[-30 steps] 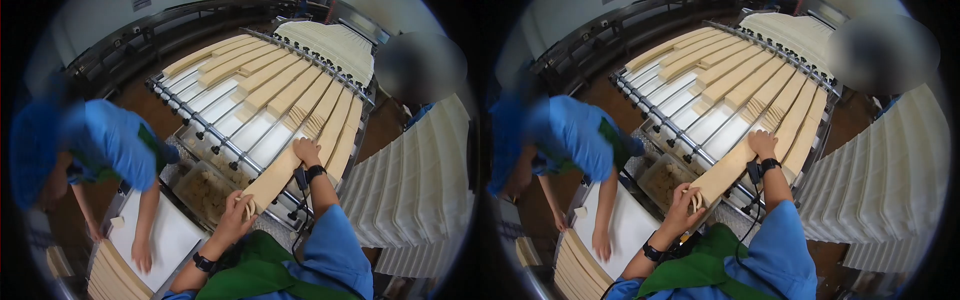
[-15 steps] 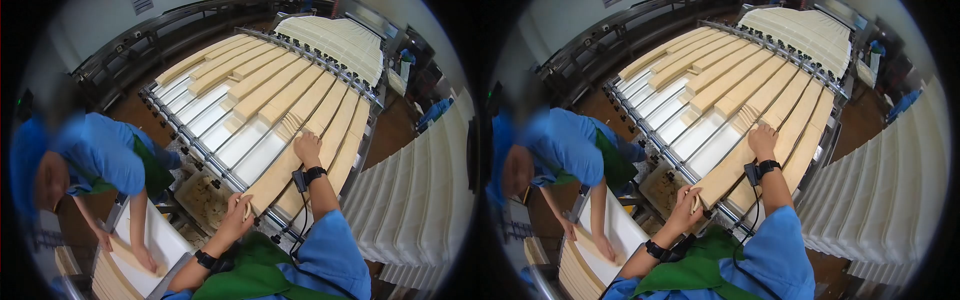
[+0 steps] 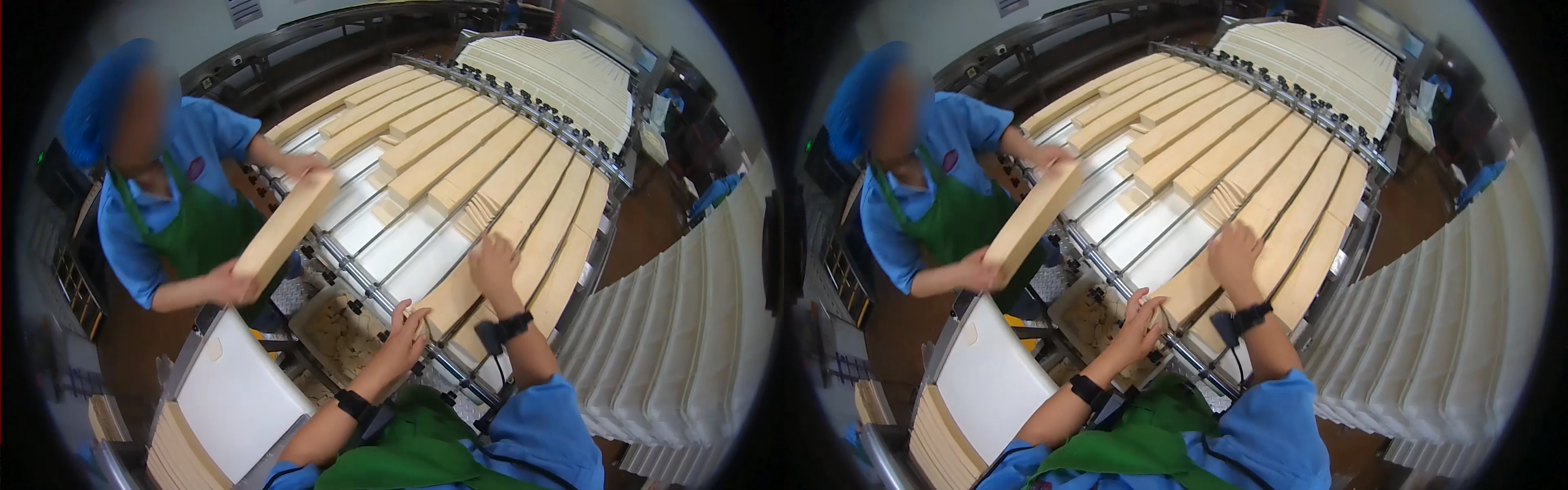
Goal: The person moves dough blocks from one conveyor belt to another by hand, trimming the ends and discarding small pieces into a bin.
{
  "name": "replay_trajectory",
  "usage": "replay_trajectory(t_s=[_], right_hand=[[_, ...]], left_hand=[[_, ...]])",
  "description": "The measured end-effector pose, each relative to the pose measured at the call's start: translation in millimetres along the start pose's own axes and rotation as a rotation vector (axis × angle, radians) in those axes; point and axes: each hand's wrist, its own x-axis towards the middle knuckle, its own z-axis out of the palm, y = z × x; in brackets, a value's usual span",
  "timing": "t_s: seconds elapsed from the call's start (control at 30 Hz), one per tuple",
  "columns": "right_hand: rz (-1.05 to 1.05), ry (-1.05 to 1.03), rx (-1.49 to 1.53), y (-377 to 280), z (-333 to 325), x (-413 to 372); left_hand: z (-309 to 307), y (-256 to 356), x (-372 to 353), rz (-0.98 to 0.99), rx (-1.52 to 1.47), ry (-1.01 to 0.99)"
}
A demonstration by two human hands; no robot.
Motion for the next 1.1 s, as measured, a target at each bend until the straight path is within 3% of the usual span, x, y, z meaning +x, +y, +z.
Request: replay_trajectory(t_s=[0.03,0.1,0.17,0.2,0.27,0.33,0.4,0.5,0.53,0.63,0.67,0.73,0.77,0.9,0.93,1.0,1.1], right_hand=[[-0.058,-0.188,0.2,-12.7,-12.9,-10.9],[-0.353,-0.32,0.575,-23.5,-9.3,-44.9],[-0.522,-0.366,0.65,-55.3,-38.0,-74.8],[-0.57,-0.393,0.67,-64.7,-44.6,-84.0],[-0.683,-0.345,0.217,-72.0,-45.9,-95.4],[-0.585,-0.244,0.278,-64.6,-18.7,-100.9],[-0.487,-0.204,0.091,-71.1,-24.9,-98.2],[-0.432,-0.348,-0.022,-78.8,-16.9,-100.6],[-0.41,-0.375,0.002,-86.8,-20.2,-99.3],[-0.506,-0.285,0.11,-117.4,-15.6,-94.2],[-0.545,-0.29,0.121,-133.4,-11.1,-94.2],[-0.617,-0.532,0.34,-158.8,2.0,-96.2],[-0.656,-0.621,0.411,-185.2,5.5,-99.0],[-0.893,-0.643,0.422,-275.7,63.1,-134.8],[-0.932,-0.679,0.413,-304.4,76.4,-146.3],[-1.053,-0.656,0.412,-362.1,101.6,-177.3],[-1.152,-0.633,0.49,-445.3,121.8,-233.3]], left_hand=[[-2.1,-3.3,-0.4,0.022,-0.003,0.01],[-8.6,-13.1,-8.9,0.012,-0.01,0.055],[-21.5,-25.3,-23.4,-0.015,-0.009,0.126],[-31.1,-32.2,-33.7,-0.009,-0.031,0.145],[-49.0,-44.7,-60.6,-0.043,-0.035,0.243],[-62.0,-55.3,-87.2,-0.101,-0.025,0.333],[-79.3,-71.4,-121.0,-0.179,0.086,0.461],[-110.7,-85.5,-182.4,-0.328,-0.11,0.584],[-119.6,-92.2,-207.2,-0.431,-0.166,0.674],[-138.0,-126.2,-289.2,-0.451,-0.071,1.076],[-147.1,-133.1,-319.1,-0.525,-0.038,1.21],[-161.4,-128.8,-379.9,-0.696,0.178,1.417],[-163.8,-148.9,-419.1,-0.74,0.485,1.482],[-178.0,-162.6,-525.4,-1.583,0.838,1.514],[-186.9,-158.7,-541.6,-1.592,0.828,1.524],[-209.2,-146.0,-569.2,-1.741,0.448,1.547],[-226.0,-155.3,-591.0,-1.774,0.447,1.381]])
